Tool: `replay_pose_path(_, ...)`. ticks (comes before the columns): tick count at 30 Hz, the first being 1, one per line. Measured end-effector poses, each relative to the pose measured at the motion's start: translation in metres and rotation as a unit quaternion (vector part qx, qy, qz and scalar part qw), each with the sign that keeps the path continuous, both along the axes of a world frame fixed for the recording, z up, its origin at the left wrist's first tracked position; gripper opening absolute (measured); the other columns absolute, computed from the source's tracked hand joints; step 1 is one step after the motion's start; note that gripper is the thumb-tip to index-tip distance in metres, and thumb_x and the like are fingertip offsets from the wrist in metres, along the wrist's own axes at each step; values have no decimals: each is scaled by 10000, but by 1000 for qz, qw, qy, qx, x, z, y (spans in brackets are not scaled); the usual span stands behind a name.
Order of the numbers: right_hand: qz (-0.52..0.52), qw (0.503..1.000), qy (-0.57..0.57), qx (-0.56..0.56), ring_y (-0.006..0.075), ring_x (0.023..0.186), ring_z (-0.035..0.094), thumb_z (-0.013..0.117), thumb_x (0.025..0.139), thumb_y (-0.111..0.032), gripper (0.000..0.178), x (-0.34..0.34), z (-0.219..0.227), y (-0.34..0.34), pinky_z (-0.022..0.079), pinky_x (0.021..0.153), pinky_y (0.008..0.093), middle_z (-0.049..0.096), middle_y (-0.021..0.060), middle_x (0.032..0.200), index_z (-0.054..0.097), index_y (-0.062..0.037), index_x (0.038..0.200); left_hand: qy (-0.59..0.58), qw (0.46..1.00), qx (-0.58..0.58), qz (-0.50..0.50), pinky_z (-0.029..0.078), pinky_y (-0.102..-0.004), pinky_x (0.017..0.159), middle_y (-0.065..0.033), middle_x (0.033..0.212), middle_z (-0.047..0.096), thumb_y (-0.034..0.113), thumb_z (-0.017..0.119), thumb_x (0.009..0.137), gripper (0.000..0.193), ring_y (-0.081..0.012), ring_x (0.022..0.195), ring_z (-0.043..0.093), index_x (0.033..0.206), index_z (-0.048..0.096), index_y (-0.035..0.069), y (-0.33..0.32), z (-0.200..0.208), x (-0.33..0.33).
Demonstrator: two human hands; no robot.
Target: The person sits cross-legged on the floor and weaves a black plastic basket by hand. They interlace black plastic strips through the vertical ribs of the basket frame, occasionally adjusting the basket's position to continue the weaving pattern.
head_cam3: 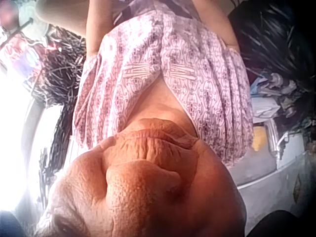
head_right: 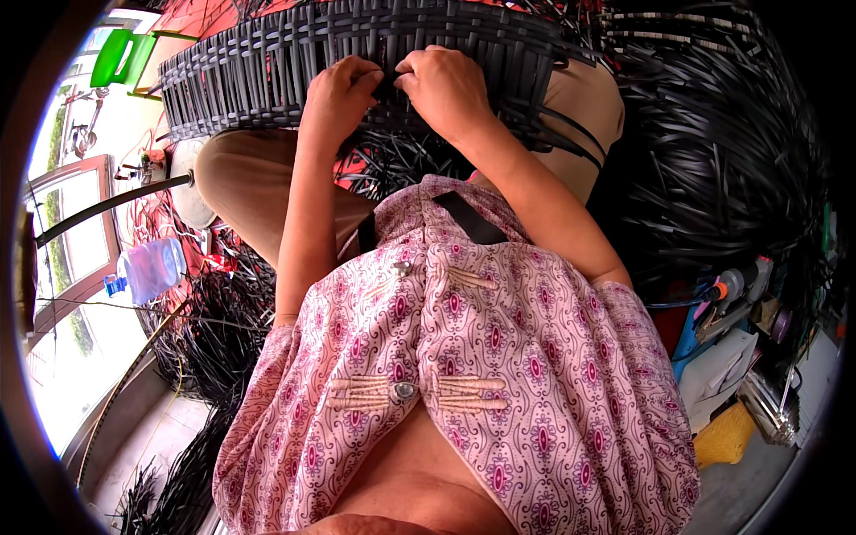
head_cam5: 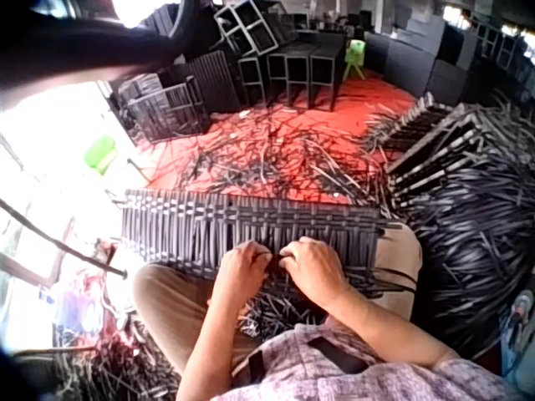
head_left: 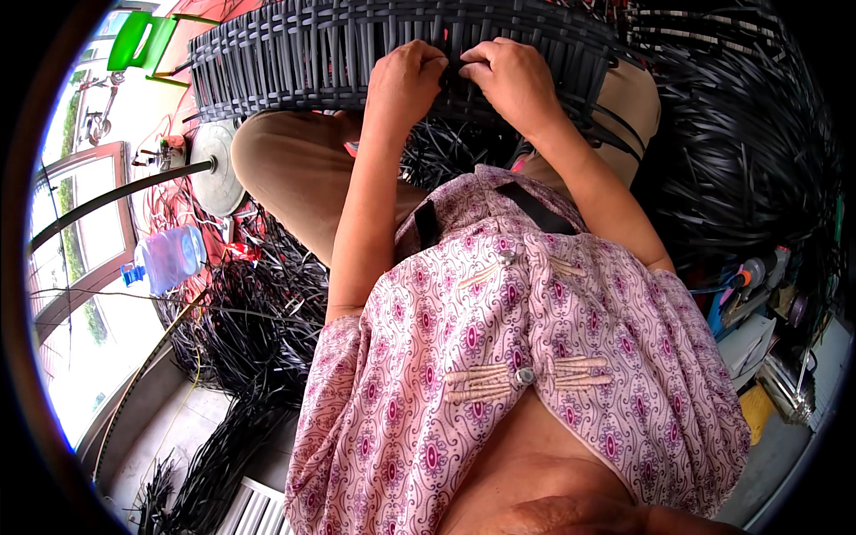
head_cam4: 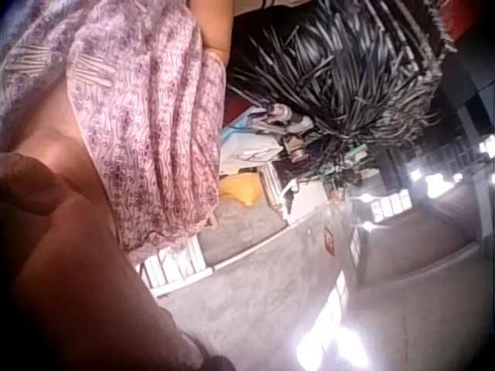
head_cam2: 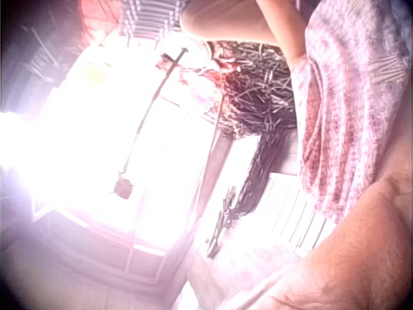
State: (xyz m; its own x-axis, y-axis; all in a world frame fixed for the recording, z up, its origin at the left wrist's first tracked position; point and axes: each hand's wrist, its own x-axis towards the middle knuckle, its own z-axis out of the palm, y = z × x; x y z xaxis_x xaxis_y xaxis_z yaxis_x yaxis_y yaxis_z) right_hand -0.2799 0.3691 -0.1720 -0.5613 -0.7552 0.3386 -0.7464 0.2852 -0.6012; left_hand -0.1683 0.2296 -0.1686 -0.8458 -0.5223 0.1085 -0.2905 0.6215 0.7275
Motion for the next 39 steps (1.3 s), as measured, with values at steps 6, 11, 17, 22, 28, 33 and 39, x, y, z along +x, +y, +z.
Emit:
replay_pose_path(6,-3,1000,-19,-13,326,807,683,693,819,-173,156,5,-4,3,546,725,426,689,137,883,719,-45,905,37,993,112,2,524,-295,622,-140,816,705,150,651,896,225,-183,662,706,1024,662,-34,4,2,3)
replay_pose_path(11,-24,995,-33,-92,279,728,683,695,813,-111,100,20,-1,15,552,660,376,669,113,849,688,-45,887,70,997,-10,0,541,-337,706,-141,879,708,149,698,841,258,-249,778,703,1034,670,-20,12,-4,2)
replay_pose_path(17,-75,971,-133,-184,158,646,630,744,830,-114,155,23,-7,14,527,626,292,683,85,812,686,6,910,11,990,-128,55,538,-405,772,-130,926,709,209,700,822,258,-318,867,683,992,688,16,28,-10,-7)
replay_pose_path(22,-88,957,-211,-179,132,649,616,749,838,-126,207,18,-12,13,515,622,282,673,85,773,704,20,977,50,989,-116,81,535,-415,767,-136,922,705,226,675,844,248,-331,879,682,986,687,23,26,-19,-13)
replay_pose_path(28,-90,949,-239,-184,126,652,615,756,841,-140,237,16,-16,11,512,620,274,676,94,778,715,23,1008,33,986,-122,106,530,-425,766,-152,944,696,224,673,846,260,-351,883,675,1021,665,32,39,-12,-20)
replay_pose_path(33,-92,949,-242,-178,105,680,623,740,859,-121,240,15,-19,10,520,637,255,697,85,820,711,28,1045,52,981,-141,127,529,-428,763,-155,948,693,209,669,846,248,-348,877,676,1015,667,29,45,-9,-19)
replay_pose_path(39,-76,965,-215,-129,65,738,631,713,895,-115,254,10,-14,13,534,679,227,713,51,853,702,37,1099,108,986,-66,105,529,-442,786,-175,940,692,165,648,842,193,-366,890,672,956,668,11,33,-19,-21)
